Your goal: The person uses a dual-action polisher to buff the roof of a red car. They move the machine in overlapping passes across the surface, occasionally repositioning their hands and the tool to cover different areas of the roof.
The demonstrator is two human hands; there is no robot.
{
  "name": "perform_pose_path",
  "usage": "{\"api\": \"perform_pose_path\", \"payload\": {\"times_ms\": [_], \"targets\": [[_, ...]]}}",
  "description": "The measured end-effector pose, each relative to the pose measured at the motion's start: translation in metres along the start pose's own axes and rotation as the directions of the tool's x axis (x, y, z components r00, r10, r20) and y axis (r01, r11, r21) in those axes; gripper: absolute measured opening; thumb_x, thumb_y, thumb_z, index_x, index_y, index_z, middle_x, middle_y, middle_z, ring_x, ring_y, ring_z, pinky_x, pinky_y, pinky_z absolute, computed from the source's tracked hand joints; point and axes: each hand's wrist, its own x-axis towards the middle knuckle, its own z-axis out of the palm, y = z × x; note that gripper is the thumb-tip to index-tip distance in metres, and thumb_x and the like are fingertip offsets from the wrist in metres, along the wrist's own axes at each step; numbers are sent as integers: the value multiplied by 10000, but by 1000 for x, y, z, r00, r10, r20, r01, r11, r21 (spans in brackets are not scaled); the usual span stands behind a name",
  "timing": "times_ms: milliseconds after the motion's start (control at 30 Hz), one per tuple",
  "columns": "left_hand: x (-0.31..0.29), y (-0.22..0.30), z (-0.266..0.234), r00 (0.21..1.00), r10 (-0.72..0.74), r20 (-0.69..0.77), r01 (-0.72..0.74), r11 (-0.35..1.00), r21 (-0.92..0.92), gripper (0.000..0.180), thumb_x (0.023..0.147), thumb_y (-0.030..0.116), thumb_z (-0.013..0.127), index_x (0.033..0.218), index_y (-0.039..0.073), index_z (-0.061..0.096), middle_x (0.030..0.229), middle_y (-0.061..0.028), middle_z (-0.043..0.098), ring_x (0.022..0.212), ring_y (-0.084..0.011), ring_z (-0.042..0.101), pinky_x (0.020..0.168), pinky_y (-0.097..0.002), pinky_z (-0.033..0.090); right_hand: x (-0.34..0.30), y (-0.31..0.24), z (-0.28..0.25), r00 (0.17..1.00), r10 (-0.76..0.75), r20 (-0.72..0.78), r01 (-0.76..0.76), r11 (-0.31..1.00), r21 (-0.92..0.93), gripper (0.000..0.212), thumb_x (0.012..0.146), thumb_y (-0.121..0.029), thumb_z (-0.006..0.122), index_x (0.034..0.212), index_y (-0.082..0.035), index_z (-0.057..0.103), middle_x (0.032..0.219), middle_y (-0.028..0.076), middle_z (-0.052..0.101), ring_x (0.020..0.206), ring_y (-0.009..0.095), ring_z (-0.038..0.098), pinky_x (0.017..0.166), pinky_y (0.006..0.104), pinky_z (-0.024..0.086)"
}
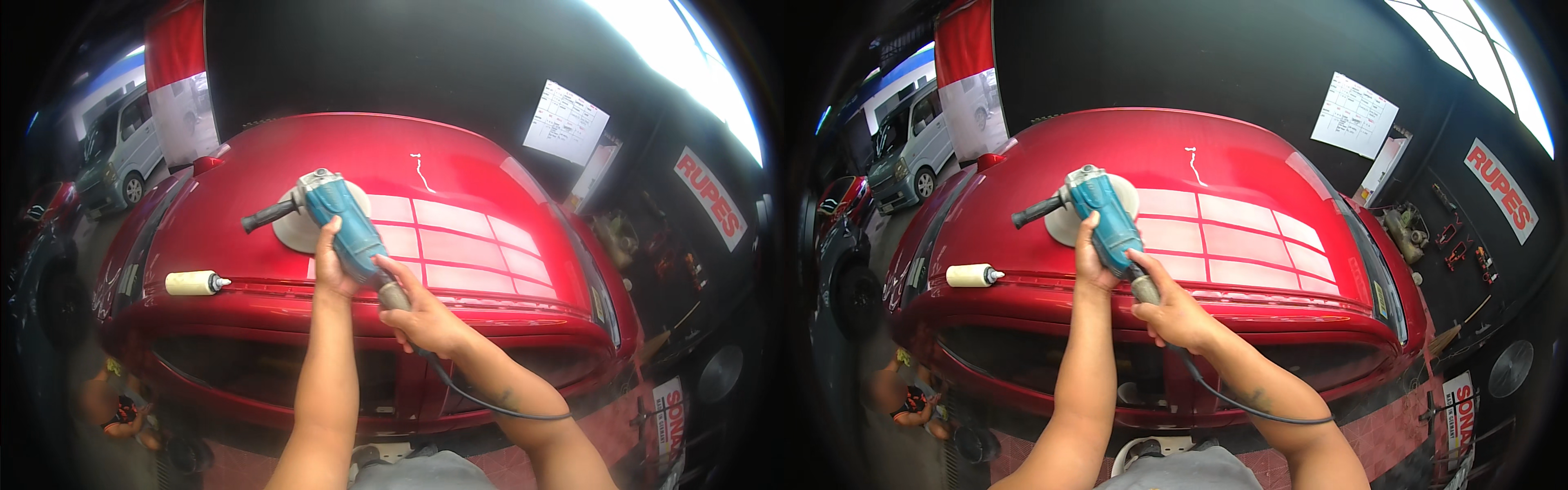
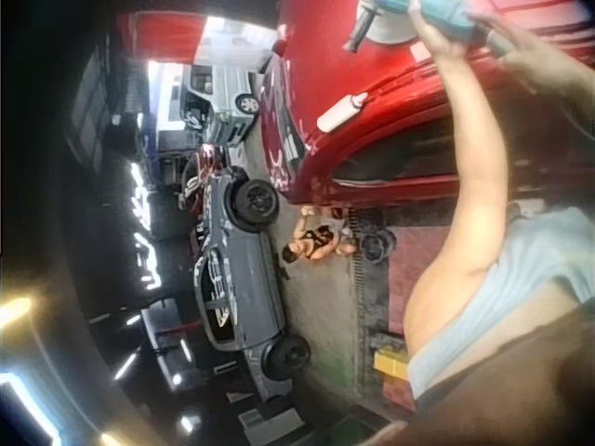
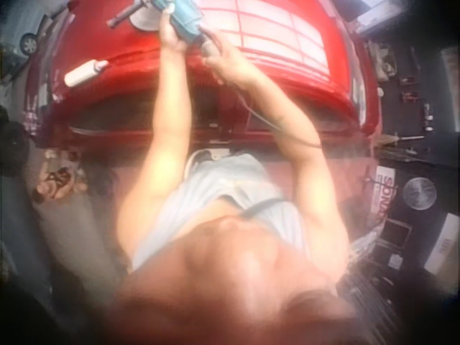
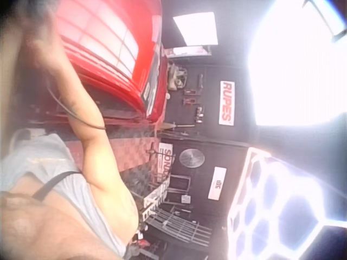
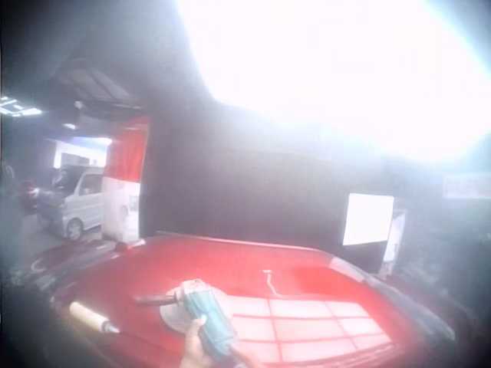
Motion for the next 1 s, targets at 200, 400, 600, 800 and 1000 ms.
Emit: {"api": "perform_pose_path", "payload": {"times_ms": [200,400,600,800,1000], "targets": [[-15,-121,64,973,-231,3,231,972,-42,521,1009,410,765,1381,76,615,1113,-96,712,995,-248,746,895,-453,654,-104,42,-34,955,28,-295,20,987,159,954,1002,-14,678,1789,-299,219,1148,107,634,635,130,597,505,303,541],[-51,-261,147,866,-485,122,497,862,-95,406,1001,349,802,1259,64,672,1007,-76,725,855,-203,749,779,-408,671,-218,73,-65,761,101,-640,9,986,167,1002,961,24,640,1793,-314,197,1149,131,672,620,122,620,481,279,563],[-66,-275,155,831,-531,166,550,829,-100,369,1014,325,795,1217,40,677,957,-77,731,811,-202,759,736,-396,677,-234,84,-61,720,119,-684,29,979,201,1000,967,46,610,1797,-316,186,1175,136,654,632,120,625,490,268,561],[-76,-190,111,956,-291,36,293,943,-157,396,1017,313,771,1275,37,653,1004,-84,733,850,-204,761,789,-401,677,-189,75,-44,889,74,-451,-21,992,121,998,971,35,641,1796,-295,188,1224,151,651,632,117,614,494,275,560],[-87,-85,45,992,-32,-121,18,993,-112,538,998,386,750,1372,25,613,1091,-118,737,960,-247,767,891,-447,666,-112,51,-6,993,6,-119,-7,1000,-8,946,1005,52,625,1792,-280,220,1226,164,639,649,110,609,540,270,554]]}}
